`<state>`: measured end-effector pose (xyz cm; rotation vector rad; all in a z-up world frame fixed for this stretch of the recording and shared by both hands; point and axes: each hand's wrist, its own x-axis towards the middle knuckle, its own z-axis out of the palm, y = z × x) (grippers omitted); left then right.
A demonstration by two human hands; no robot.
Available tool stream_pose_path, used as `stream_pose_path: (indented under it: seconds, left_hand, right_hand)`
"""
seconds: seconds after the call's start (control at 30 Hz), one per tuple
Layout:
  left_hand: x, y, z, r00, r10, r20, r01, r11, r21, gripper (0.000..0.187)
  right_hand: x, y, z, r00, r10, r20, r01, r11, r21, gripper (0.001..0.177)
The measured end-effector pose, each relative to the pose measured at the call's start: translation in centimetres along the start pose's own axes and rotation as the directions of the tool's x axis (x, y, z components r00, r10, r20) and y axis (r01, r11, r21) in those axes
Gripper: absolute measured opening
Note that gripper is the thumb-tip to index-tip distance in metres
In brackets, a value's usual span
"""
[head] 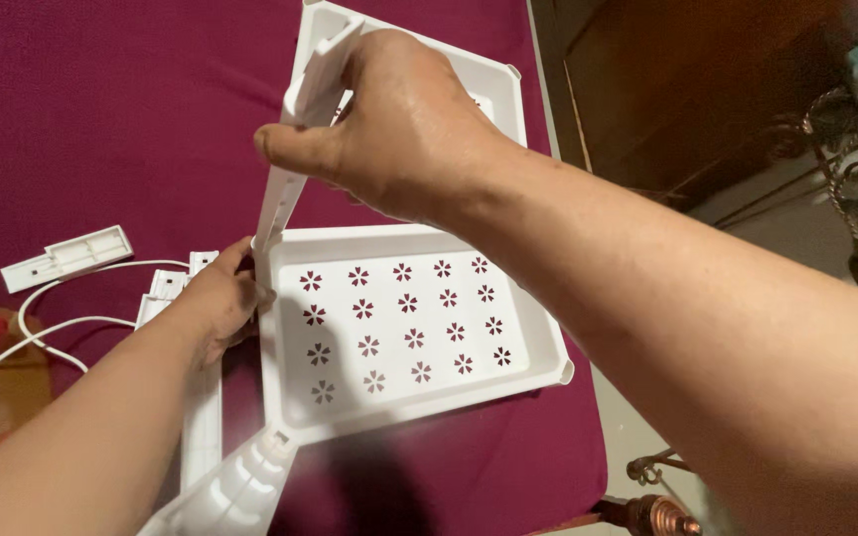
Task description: The person assembles a white plastic storage rack by connecting vertical and horizontal support pieces to two perforated trays. They insert the supports into the tray corners, stack the trays, and secure the frame, resulting in a two-tier rack.
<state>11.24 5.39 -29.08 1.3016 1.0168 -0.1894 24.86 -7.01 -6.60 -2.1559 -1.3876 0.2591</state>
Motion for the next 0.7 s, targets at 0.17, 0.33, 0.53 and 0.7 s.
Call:
stream_pose_path:
  seconds: [0.17,0.33,0.53,0.7]
  left_hand:
    - [0.1,-0.2,-0.1,1.0,0.023,0.009,-0.022,0.998,-0.058,0.091]
    - [-0.4,-0.8,0.7,0.998,-0.026,-0.054,0.016,0.983,-0.185,0.074]
    - [0.3,-0.9,0.5,0.997,-0.021,-0.073,0.001,0.965,-0.261,0.06]
    - [2.9,3.7,-1.8,0.989,-0.044,-0.141,-0.027,0.886,-0.463,0.028]
  right_hand:
    - [1.0,-1.2,0.2,0.984,0.163,0.069,-0.17,0.979,0.116,0.031]
    - [1.7,-1.6,0.7,0.983,0.129,0.131,-0.144,0.983,0.112,0.036]
    - [1.2,0.3,0.2,0.995,0.075,0.068,-0.089,0.966,0.242,0.038]
    - [1.5,3.5,-3.7,0.998,0.06,0.015,-0.061,0.908,0.415,0.039]
